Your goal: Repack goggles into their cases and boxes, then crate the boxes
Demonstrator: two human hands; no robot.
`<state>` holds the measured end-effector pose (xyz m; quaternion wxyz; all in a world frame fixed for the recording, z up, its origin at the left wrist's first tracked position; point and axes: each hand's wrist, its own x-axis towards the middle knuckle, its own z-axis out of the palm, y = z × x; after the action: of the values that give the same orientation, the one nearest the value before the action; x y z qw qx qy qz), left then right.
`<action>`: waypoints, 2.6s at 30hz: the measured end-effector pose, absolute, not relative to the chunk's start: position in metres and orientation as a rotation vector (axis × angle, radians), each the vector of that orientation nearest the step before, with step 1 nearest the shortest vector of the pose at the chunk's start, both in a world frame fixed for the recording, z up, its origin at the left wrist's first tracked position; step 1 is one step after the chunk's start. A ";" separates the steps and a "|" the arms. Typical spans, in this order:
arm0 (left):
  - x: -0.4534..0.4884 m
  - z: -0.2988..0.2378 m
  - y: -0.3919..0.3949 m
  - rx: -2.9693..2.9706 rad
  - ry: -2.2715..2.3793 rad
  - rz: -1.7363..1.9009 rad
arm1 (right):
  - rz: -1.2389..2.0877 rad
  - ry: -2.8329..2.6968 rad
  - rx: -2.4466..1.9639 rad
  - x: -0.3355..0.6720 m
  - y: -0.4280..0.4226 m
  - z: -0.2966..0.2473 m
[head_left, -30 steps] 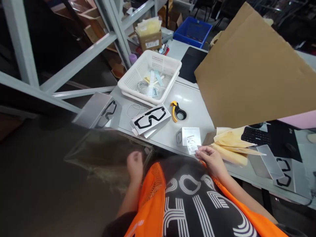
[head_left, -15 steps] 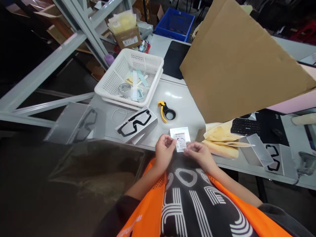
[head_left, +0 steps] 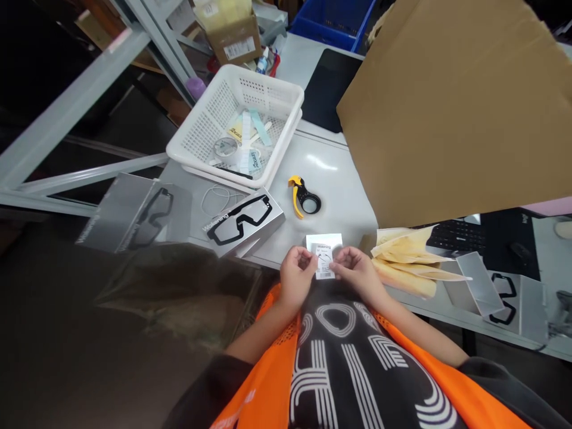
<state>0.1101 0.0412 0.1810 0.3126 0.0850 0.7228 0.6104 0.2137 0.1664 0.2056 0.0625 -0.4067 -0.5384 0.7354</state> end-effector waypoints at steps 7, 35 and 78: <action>0.104 0.176 0.053 0.145 2.006 1.552 | 2.152 -1.706 -1.174 0.200 0.172 0.189; 0.088 0.162 0.060 0.219 2.194 1.385 | 1.723 -2.232 -1.122 0.195 0.177 0.175; 0.077 0.163 0.062 0.326 2.227 1.246 | 1.602 -2.445 -1.063 0.182 0.184 0.184</action>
<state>0.0767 0.0622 0.1632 0.2804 0.1218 0.8309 0.4649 0.1823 0.1839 0.1844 0.0157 -0.3418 -0.7859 0.5150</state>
